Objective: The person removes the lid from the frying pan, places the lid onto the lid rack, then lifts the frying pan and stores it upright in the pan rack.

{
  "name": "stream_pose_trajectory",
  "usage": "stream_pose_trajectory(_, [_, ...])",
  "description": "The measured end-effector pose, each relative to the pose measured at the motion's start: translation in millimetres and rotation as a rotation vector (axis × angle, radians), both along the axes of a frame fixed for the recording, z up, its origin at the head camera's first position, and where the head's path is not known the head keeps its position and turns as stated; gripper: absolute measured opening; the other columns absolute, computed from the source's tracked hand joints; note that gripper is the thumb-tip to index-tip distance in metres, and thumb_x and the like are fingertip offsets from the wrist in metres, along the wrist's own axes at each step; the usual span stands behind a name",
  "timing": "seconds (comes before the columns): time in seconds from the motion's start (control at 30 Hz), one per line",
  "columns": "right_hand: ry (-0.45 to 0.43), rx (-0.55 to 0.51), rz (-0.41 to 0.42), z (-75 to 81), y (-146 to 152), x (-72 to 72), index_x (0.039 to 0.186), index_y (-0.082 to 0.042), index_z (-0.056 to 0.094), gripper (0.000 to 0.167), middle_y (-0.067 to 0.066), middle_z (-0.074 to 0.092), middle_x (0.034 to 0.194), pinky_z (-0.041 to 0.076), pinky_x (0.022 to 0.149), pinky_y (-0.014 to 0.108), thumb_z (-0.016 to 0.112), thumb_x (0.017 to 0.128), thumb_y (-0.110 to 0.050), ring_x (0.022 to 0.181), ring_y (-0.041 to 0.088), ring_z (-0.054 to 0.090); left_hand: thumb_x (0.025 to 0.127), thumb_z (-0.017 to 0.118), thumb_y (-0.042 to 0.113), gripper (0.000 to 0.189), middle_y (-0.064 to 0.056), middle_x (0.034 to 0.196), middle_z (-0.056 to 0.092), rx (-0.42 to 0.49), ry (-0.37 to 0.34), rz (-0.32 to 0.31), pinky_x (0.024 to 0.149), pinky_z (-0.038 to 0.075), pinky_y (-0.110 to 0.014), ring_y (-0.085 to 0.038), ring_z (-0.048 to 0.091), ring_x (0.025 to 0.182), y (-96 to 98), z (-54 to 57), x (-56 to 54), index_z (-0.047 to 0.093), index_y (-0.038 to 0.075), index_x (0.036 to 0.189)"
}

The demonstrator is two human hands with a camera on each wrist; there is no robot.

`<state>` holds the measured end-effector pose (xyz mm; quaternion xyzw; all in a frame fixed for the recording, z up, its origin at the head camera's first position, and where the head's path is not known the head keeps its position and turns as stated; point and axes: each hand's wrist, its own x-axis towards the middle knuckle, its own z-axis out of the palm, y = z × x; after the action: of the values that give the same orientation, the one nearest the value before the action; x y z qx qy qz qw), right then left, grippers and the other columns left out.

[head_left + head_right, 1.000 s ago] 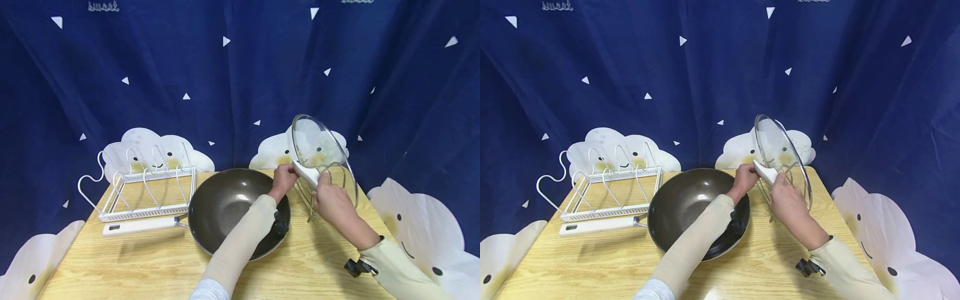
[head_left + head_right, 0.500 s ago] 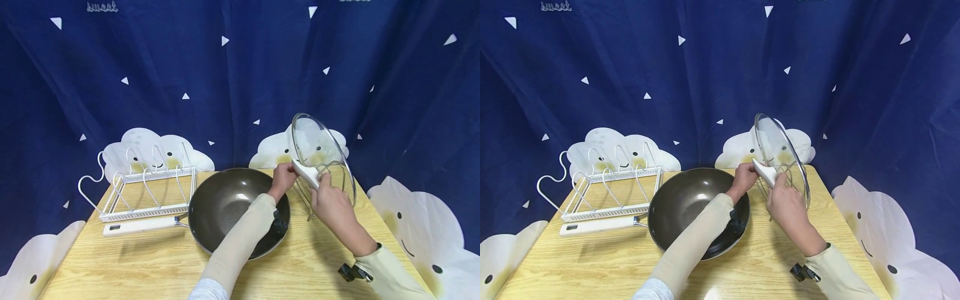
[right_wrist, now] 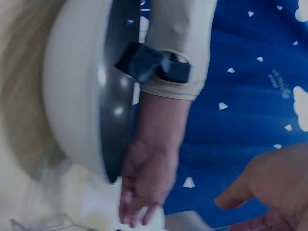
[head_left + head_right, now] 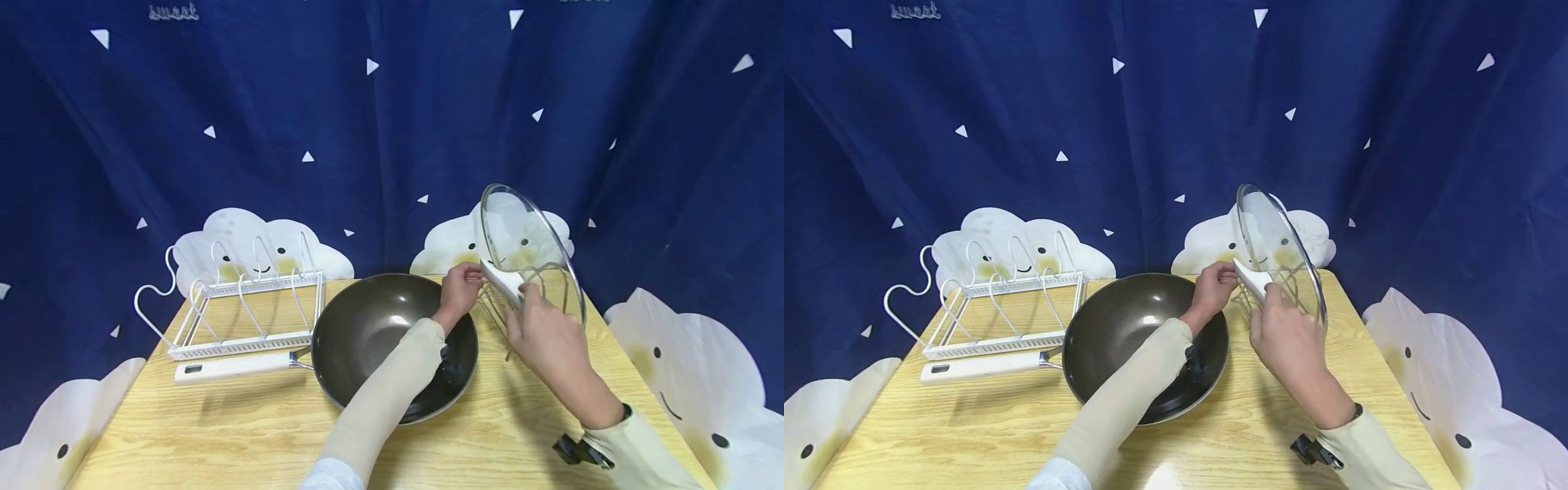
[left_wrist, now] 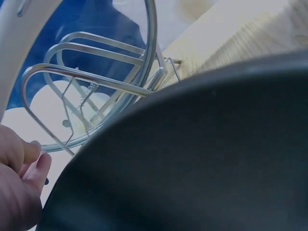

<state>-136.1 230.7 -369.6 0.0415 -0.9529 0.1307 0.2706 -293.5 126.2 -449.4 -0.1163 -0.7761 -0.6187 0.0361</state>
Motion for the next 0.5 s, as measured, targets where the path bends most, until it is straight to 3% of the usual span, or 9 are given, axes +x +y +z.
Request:
stream_pose_trajectory(0.07, [0.035,0.007,0.014,7.3,-3.3,3.2,0.116,0.008,0.056,0.039,0.027,0.066,0.074,0.043,0.045,0.062,0.070,0.090,-0.017,0.055,0.049,0.061,0.094,0.066,-0.004,0.024,-0.012,0.105,0.077,0.013,0.002,0.021,0.083,0.056,-0.023,-0.023,0.075,0.098,-8.6,2.0,2.3,0.072,0.000,0.117])
stream_pose_trajectory(0.1, [0.052,0.009,0.021,11.0,-4.9,5.0,0.116,0.007,0.058,0.039,0.027,0.066,0.076,0.043,0.046,0.062,0.071,0.089,-0.018,0.056,0.049,0.061,0.094,0.066,-0.001,0.027,-0.009,0.106,0.077,-0.045,0.023,0.039,0.084,0.056,-0.022,-0.021,0.075,0.099,-14.2,3.1,4.0,0.071,0.004,0.120])
stream_pose_trajectory(0.27, [0.088,-0.018,0.075,26.7,-13.2,12.3,0.116,0.003,0.063,0.037,0.026,0.070,0.085,0.043,0.049,0.061,0.073,0.089,-0.021,0.063,0.047,0.064,0.095,0.061,0.007,0.032,-0.009,0.113,0.076,-0.126,0.046,0.018,0.087,0.056,-0.026,-0.021,0.074,0.103,-45.7,14.2,16.3,0.067,0.006,0.127])
stream_pose_trajectory(0.5, [-0.051,-0.132,0.167,36.0,-23.3,12.9,0.131,-0.007,0.064,0.043,0.019,0.075,0.101,0.048,0.065,0.060,0.070,0.094,-0.028,0.087,0.036,0.073,0.099,0.058,0.020,0.034,-0.005,0.117,0.074,-0.290,0.096,-0.024,0.094,0.053,-0.028,-0.016,0.070,0.107,-89.2,32.9,36.2,0.065,0.008,0.130])
